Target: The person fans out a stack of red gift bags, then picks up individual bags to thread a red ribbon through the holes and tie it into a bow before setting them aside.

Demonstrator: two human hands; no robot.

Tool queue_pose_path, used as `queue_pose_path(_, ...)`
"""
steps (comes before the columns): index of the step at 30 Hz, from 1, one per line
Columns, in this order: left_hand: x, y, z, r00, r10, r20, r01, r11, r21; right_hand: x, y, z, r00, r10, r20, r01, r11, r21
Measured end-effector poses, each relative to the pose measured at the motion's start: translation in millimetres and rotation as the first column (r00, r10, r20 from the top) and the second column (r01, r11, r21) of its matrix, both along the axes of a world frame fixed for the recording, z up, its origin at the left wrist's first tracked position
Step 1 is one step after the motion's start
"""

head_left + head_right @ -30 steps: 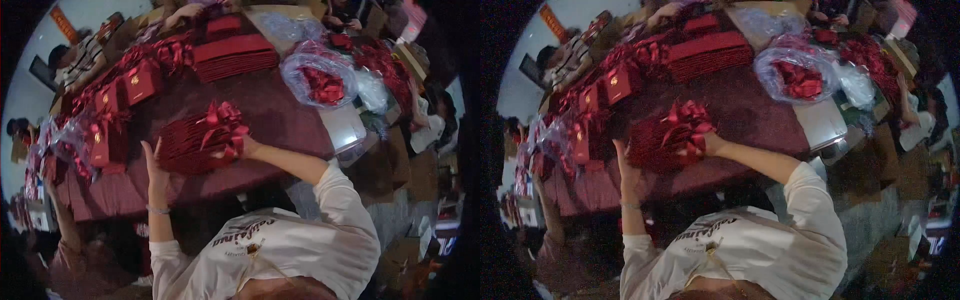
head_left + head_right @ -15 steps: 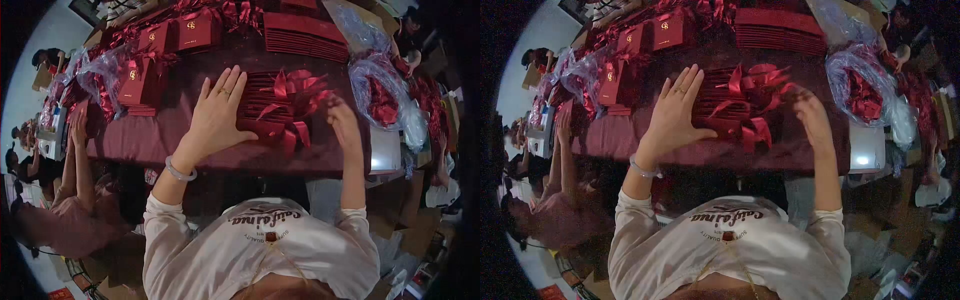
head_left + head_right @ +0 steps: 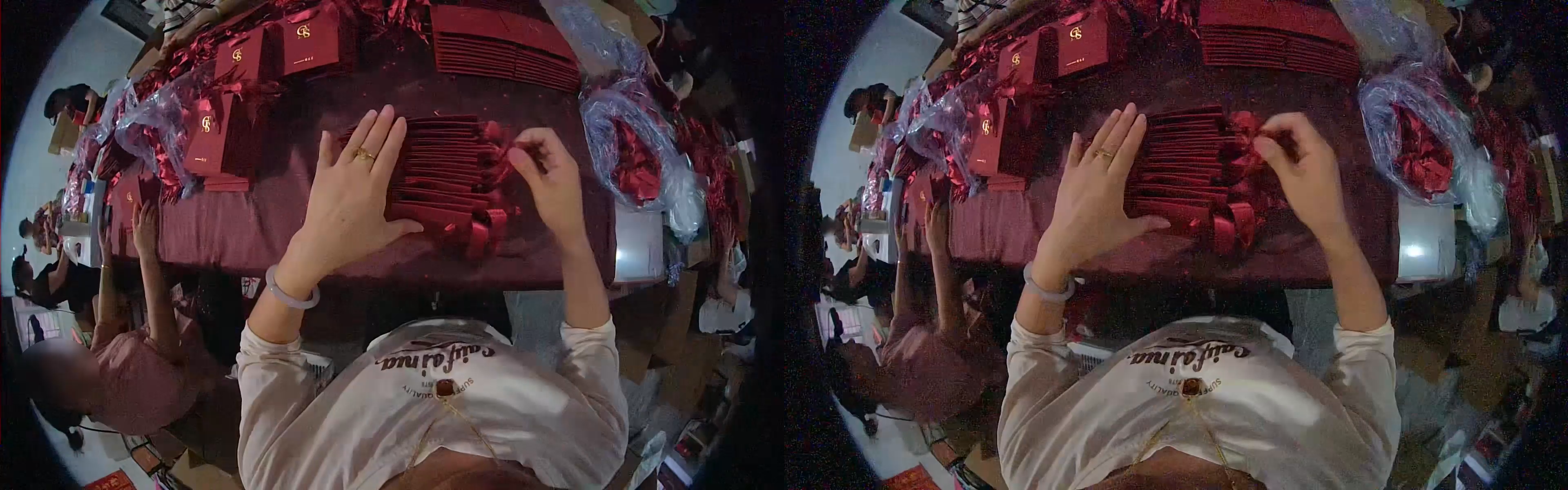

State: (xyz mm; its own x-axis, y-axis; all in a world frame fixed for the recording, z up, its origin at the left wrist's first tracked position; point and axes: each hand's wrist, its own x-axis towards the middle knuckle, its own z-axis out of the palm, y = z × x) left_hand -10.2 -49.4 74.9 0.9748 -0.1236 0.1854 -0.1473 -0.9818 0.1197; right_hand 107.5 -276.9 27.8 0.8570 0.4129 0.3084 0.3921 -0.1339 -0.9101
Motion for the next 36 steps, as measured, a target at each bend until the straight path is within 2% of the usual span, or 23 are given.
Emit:
queue_pose_path(1, 2, 0, 0, 1.000, 0.010, -0.012, -0.010, 1.000, 0.001, 15, -20, -24, 0.985, 0.087, -0.148, -0.088, 0.996, -0.002)
queue_pose_path(3, 4, 3, -1, 1.000, -0.014, -0.005, 0.014, 0.999, -0.045, 12, -40, -46, 0.924, 0.005, -0.382, -0.039, 0.996, -0.083)
queue_pose_path(4, 6, 5, -1, 0.999, -0.031, 0.007, 0.032, 0.996, -0.087, 2, -42, -40, 0.982, -0.085, 0.167, 0.152, 0.882, -0.445)
queue_pose_path(6, 6, 6, -1, 0.999, -0.038, -0.010, 0.037, 0.996, -0.082, -11, -35, -5, 0.890, -0.136, 0.435, 0.354, 0.808, -0.471)
queue_pose_path(9, 6, 3, 3, 0.998, -0.040, -0.051, 0.036, 0.996, -0.078, -25, -22, 22, 0.894, -0.060, 0.444, 0.122, 0.986, -0.111)
queue_pose_path(14, 4, 3, 3, 0.997, -0.057, -0.054, 0.050, 0.991, -0.124, -27, 3, 24, 0.896, 0.112, 0.429, -0.053, 0.988, -0.146)
queue_pose_path(15, 4, 4, 4, 0.997, -0.053, -0.062, 0.045, 0.991, -0.125, -26, 3, 25, 0.987, 0.154, 0.053, -0.140, 0.967, -0.214)
queue_pose_path(16, 4, 3, 5, 0.996, -0.049, -0.074, 0.042, 0.994, -0.098, -24, 3, 25, 0.930, 0.157, -0.332, -0.245, 0.939, -0.243)
queue_pose_path(17, 5, 4, 6, 0.995, -0.044, -0.085, 0.038, 0.997, -0.072, -20, 0, 7, 0.897, 0.255, -0.362, -0.281, 0.960, -0.019)
queue_pose_path(19, 6, 5, 5, 0.995, -0.049, -0.083, 0.042, 0.995, -0.094, -11, -14, -2, 0.787, 0.313, -0.532, -0.383, 0.923, -0.024)
queue_pose_path(20, 6, 6, 5, 0.995, -0.061, -0.074, 0.053, 0.992, -0.114, -11, -22, -7, 0.800, 0.345, -0.492, -0.421, 0.905, -0.050)
queue_pose_path(22, 5, 7, 3, 0.996, -0.057, -0.073, 0.048, 0.992, -0.116, -3, -34, 18, 0.925, 0.262, -0.276, -0.379, 0.573, -0.726)
queue_pose_path(23, 5, 6, 2, 0.996, -0.059, -0.068, 0.050, 0.992, -0.117, -1, -48, 3, 0.953, 0.294, 0.070, -0.078, 0.464, -0.882)
queue_pose_path(25, 3, 5, 2, 0.995, -0.047, -0.085, 0.037, 0.992, -0.123, 1, -37, 25, 0.921, 0.117, 0.371, 0.173, 0.730, -0.661)
queue_pose_path(27, 4, 4, 3, 0.995, -0.038, -0.096, 0.025, 0.991, -0.128, -13, -12, 56, 0.930, 0.125, 0.345, -0.021, 0.957, -0.289)
queue_pose_path(29, 3, 5, 4, 0.994, -0.057, -0.094, 0.044, 0.990, -0.133, -12, 10, 35, 0.878, 0.390, 0.279, -0.377, 0.921, -0.101)
queue_pose_path(30, 3, 7, 5, 0.994, -0.055, -0.096, 0.043, 0.991, -0.126, -15, 19, 29, 0.881, 0.443, 0.167, -0.388, 0.878, -0.280)
queue_pose_path(31, 3, 9, 5, 0.993, -0.088, -0.075, 0.070, 0.974, -0.214, -10, 28, 19, 0.853, 0.466, 0.235, -0.353, 0.847, -0.398)
queue_pose_path(32, 2, 13, 6, 0.992, -0.115, -0.050, 0.095, 0.949, -0.301, -7, 31, 11, 0.848, 0.475, 0.236, -0.384, 0.857, -0.345)
queue_pose_path(33, 0, 22, 7, 0.987, -0.161, 0.017, 0.151, 0.870, -0.469, -5, 32, 3, 0.840, 0.487, 0.238, -0.416, 0.861, -0.293)
queue_pose_path(34, 1, 31, 0, 0.989, -0.143, 0.020, 0.136, 0.873, -0.468, -5, 31, -2, 0.841, 0.500, 0.207, -0.454, 0.860, -0.233)
queue_pose_path(35, 2, 41, -14, 0.989, -0.045, 0.143, 0.146, 0.510, -0.848, -6, 31, -5, 0.833, 0.514, 0.205, -0.470, 0.853, -0.229)
queue_pose_path(36, 4, 51, -29, 0.974, 0.103, 0.203, 0.203, 0.009, -0.979, -7, 32, -7, 0.843, 0.484, 0.234, -0.448, 0.873, -0.194)
